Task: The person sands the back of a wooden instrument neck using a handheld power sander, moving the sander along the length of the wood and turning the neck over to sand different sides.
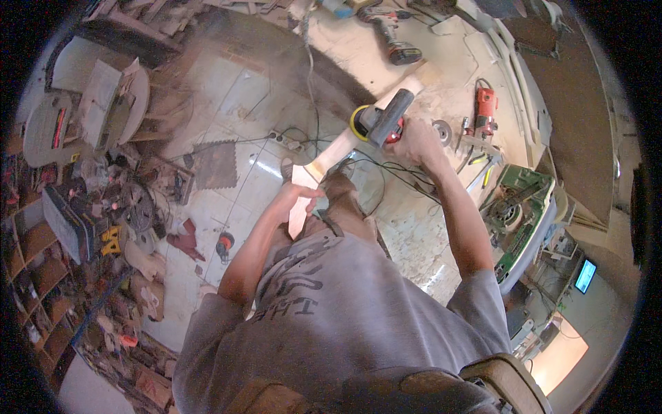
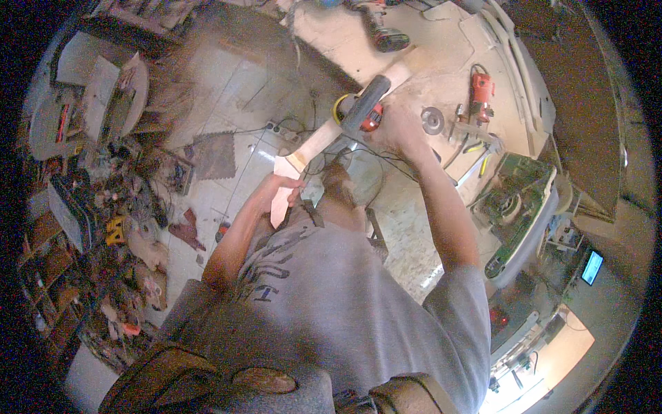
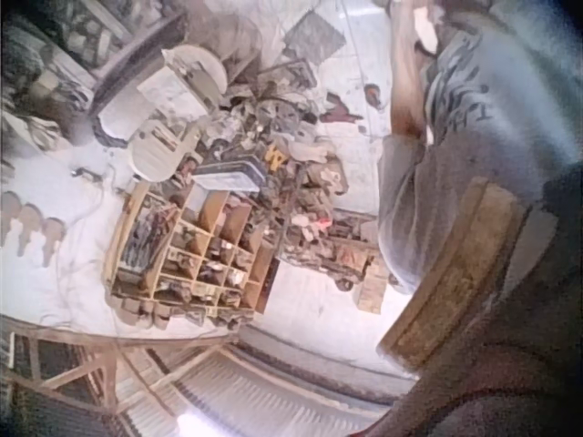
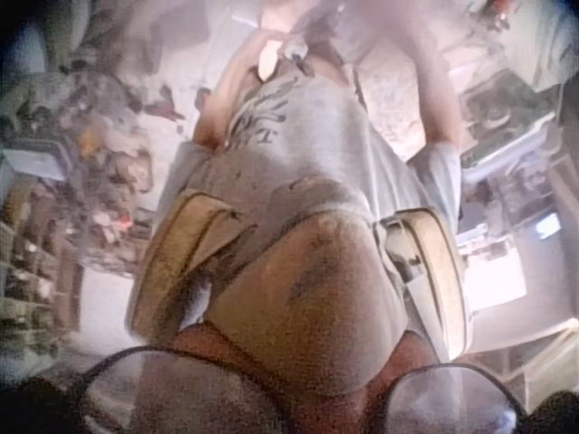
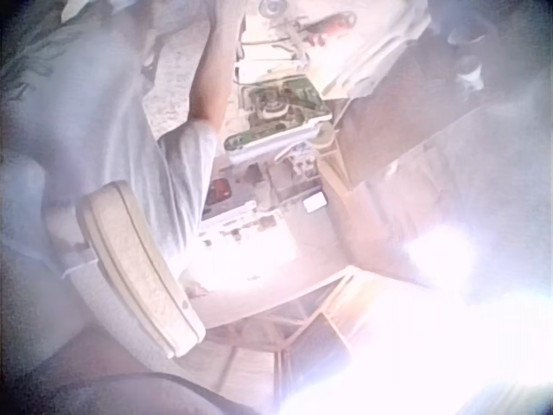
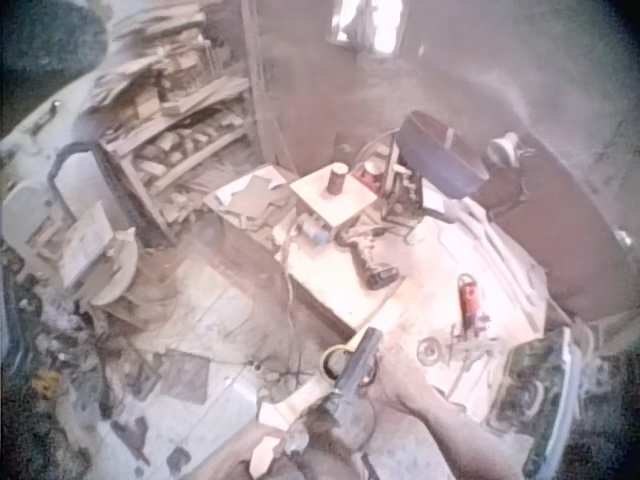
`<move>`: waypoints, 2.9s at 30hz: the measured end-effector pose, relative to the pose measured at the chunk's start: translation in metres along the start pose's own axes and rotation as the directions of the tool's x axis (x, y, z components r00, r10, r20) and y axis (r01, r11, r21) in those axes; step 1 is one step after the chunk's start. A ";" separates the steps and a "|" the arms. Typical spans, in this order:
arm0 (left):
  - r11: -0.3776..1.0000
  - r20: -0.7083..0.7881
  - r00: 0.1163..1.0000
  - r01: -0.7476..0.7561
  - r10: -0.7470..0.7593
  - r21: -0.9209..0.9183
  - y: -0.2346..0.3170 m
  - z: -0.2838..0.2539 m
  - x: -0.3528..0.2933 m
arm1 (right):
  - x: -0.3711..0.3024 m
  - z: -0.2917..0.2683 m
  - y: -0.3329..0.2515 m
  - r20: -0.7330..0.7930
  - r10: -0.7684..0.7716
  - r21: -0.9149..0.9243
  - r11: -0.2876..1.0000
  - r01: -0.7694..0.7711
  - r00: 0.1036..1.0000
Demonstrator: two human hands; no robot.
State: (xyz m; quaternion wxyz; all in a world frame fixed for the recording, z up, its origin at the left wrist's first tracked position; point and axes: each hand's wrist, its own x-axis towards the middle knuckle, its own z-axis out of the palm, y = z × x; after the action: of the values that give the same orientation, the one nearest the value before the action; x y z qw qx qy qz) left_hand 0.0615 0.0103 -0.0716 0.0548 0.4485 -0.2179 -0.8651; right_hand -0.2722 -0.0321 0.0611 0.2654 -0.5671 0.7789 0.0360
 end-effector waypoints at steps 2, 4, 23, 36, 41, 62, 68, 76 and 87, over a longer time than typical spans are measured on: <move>1.000 0.030 1.000 0.001 -0.001 -0.027 -0.006 -0.003 0.006 | 0.023 -0.009 0.036 0.006 0.052 -0.031 0.998 -0.052 0.999; 0.999 0.021 1.000 0.017 -0.017 -0.034 -0.005 0.000 0.005 | 0.037 -0.025 0.054 -0.020 0.133 -0.083 0.987 -0.134 0.991; 0.987 0.003 0.994 0.112 -0.112 -0.112 -0.004 0.003 -0.001 | -0.019 0.028 0.007 0.139 -0.149 -0.072 0.984 0.160 0.979; 0.986 0.045 0.992 0.124 -0.120 -0.111 -0.010 -0.003 0.006 | 0.069 -0.044 0.098 -0.030 0.163 -0.105 0.981 -0.165 0.986; 0.986 0.039 0.992 0.123 -0.119 -0.116 -0.009 -0.002 0.004 | 0.043 -0.035 0.059 -0.051 0.086 -0.042 0.995 -0.088 0.995; 0.968 0.052 0.986 0.164 -0.157 -0.192 -0.013 -0.005 0.007 | 0.070 -0.039 0.098 -0.015 0.099 -0.135 0.986 -0.100 0.995; 0.979 0.036 0.991 0.132 -0.128 -0.153 -0.013 -0.002 0.008 | 0.077 -0.044 0.107 -0.165 0.100 -0.158 0.979 -0.126 0.981; 0.991 0.026 0.995 0.097 -0.095 -0.090 -0.018 -0.004 0.008 | -0.013 0.035 0.005 0.071 -0.166 -0.124 0.977 0.174 0.984; 0.975 0.047 0.987 0.157 -0.151 -0.156 -0.019 -0.003 0.009 | 0.013 -0.001 0.040 0.009 0.007 -0.116 0.993 -0.006 1.000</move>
State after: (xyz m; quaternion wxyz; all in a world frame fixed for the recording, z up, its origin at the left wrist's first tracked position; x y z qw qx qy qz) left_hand 0.0603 0.0236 -0.0880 0.0195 0.4430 -0.1137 -0.8891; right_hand -0.3112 -0.0297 0.0468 0.2354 -0.5789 0.7761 0.0848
